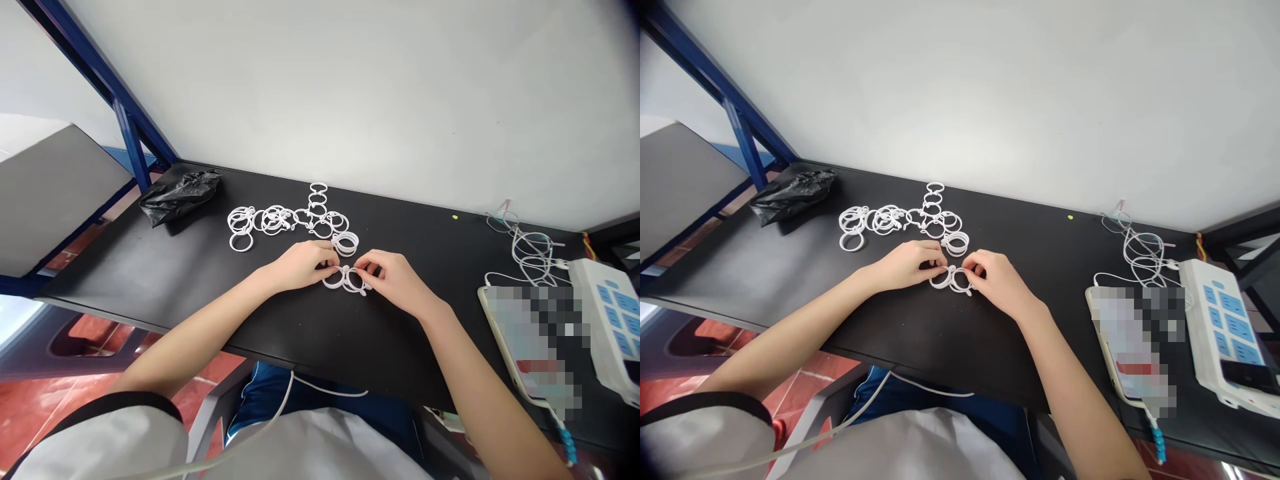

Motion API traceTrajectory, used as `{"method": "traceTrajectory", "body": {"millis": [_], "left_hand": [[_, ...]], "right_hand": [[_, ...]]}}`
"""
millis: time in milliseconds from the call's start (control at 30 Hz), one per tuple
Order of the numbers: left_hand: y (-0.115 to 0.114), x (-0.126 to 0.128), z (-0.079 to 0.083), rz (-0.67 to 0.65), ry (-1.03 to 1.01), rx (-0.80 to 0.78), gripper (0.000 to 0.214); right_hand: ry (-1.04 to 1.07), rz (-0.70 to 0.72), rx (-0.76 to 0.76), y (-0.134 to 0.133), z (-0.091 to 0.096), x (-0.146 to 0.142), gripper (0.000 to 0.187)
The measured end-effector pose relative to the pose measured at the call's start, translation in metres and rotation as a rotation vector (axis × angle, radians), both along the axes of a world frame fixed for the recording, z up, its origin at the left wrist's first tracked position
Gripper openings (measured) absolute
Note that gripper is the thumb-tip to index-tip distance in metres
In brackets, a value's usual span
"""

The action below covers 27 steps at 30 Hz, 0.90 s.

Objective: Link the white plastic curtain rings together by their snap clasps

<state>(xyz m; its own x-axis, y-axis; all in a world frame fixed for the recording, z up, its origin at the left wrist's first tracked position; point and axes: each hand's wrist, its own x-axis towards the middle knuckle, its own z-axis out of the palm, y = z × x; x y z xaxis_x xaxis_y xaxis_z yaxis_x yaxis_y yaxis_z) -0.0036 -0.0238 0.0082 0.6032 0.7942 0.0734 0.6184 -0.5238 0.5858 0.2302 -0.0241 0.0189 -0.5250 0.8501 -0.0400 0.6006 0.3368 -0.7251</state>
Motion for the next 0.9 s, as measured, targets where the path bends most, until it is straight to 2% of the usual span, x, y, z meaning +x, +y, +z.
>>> {"method": "traceTrajectory", "body": {"millis": [233,400,533,667,767,900], "left_hand": [[0.005,-0.007,0.001,0.036,-0.073,0.055,0.017],[0.005,-0.009,0.009,0.100,-0.198,0.041,0.019],[0.004,-0.009,0.014,0.144,-0.365,-0.090,0.016],[0.002,-0.006,0.010,0.090,-0.495,-0.235,0.014],[0.001,-0.003,0.007,0.045,-0.603,-0.335,0.014],[-0.002,0.001,0.008,0.028,-0.773,-0.522,0.018]], "right_hand": [[-0.021,-0.004,-0.015,0.002,-0.001,0.001,0.010],[0.022,0.002,0.027,0.001,-0.001,-0.003,0.014],[-0.009,0.052,0.091,-0.001,0.001,-0.004,0.016],[-0.148,0.011,0.122,-0.001,0.002,-0.002,0.014],[-0.178,0.002,0.079,0.000,0.003,0.000,0.012],[-0.022,0.007,-0.036,-0.001,0.007,-0.001,0.016]]}}
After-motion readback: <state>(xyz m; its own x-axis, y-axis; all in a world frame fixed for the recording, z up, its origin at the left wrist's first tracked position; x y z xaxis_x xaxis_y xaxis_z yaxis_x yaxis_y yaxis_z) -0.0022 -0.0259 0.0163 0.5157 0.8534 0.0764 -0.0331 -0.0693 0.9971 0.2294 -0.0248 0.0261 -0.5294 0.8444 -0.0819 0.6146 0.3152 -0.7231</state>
